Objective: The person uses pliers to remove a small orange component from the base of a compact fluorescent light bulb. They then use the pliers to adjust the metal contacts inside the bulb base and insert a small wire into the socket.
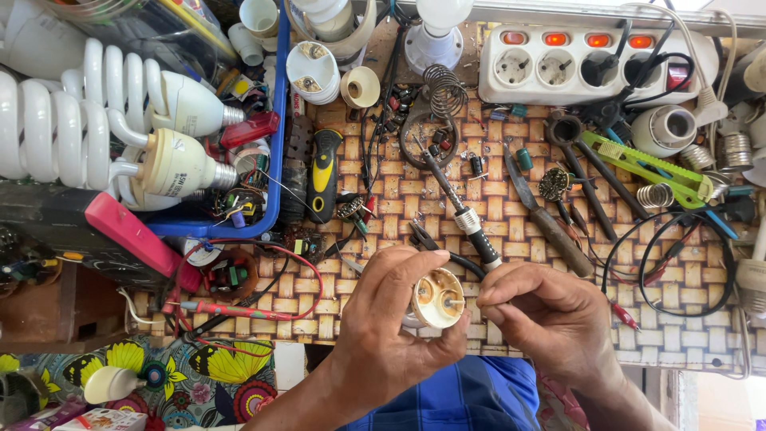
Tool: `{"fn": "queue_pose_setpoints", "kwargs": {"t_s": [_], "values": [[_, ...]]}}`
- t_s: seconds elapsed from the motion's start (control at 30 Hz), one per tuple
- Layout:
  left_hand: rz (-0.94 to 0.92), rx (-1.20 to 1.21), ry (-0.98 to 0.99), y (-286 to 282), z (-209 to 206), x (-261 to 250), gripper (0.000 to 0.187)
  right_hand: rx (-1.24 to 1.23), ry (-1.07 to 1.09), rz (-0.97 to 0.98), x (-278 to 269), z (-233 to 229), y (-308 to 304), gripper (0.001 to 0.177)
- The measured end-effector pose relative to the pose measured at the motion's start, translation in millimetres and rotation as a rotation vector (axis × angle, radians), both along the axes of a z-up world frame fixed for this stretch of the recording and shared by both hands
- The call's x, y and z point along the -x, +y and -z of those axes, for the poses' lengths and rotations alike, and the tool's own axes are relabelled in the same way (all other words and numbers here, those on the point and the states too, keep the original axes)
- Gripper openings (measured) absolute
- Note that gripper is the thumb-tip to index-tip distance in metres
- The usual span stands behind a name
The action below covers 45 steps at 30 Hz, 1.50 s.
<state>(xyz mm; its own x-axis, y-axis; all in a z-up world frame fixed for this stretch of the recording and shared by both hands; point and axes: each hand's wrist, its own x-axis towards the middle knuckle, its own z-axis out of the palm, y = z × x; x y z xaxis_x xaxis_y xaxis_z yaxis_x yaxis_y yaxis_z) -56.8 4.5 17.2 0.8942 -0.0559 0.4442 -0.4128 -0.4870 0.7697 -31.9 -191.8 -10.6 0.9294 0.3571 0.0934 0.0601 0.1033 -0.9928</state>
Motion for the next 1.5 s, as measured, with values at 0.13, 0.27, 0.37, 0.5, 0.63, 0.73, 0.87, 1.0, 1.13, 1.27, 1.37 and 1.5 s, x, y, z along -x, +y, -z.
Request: {"fn": "queue_pose_setpoints", "kwargs": {"t_s": [0.13,0.27,0.37,0.5,0.63,0.73,0.87,1.0,1.13,1.27,1.37,1.5], "values": [[-0.020,-0.009,-0.031,1.9,4.5,2.8,0.041,-0.012,0.070,0.016,2.9,6.0,-3.4,0.007],[-0.099,-0.068,-0.081,3.0,6.3,4.5,0.044,0.047,0.016,0.082,4.0,8.9,-3.3,0.005],[-0.116,-0.084,-0.103,3.6,5.7,5.0,0.043,0.037,0.017,0.088,5.0,10.9,-2.1,0.004],[-0.120,-0.120,-0.096,5.4,6.8,6.6,0.048,0.076,-0.004,0.129,5.0,15.4,-3.8,0.005],[-0.154,-0.155,-0.122,5.7,7.1,8.0,0.052,0.045,0.011,0.127,5.1,17.1,-2.3,0.007],[-0.178,-0.221,-0.141,5.8,7.2,9.2,0.053,-0.094,0.077,0.170,6.5,18.4,1.5,0.011],[-0.194,-0.263,-0.167,5.9,4.9,10.3,0.049,-0.101,0.075,0.172,7.4,16.7,4.0,0.012],[-0.188,-0.287,-0.182,6.5,2.0,10.1,0.044,-0.112,0.080,0.182,9.6,17.2,6.4,0.013],[-0.196,-0.292,-0.202,7.4,2.0,9.6,0.042,-0.152,0.102,0.189,11.9,17.3,7.5,0.016],[-0.191,-0.295,-0.200,8.9,1.1,8.9,0.039,-0.203,0.082,0.173,12.4,18.3,7.9,0.018],[-0.190,-0.297,-0.197,9.9,1.8,9.4,0.038,-0.197,0.062,0.191,13.5,19.4,8.6,0.017],[-0.185,-0.303,-0.192,11.1,1.4,9.3,0.035,-0.147,-0.001,0.208,15.4,20.0,7.8,0.018]]}}
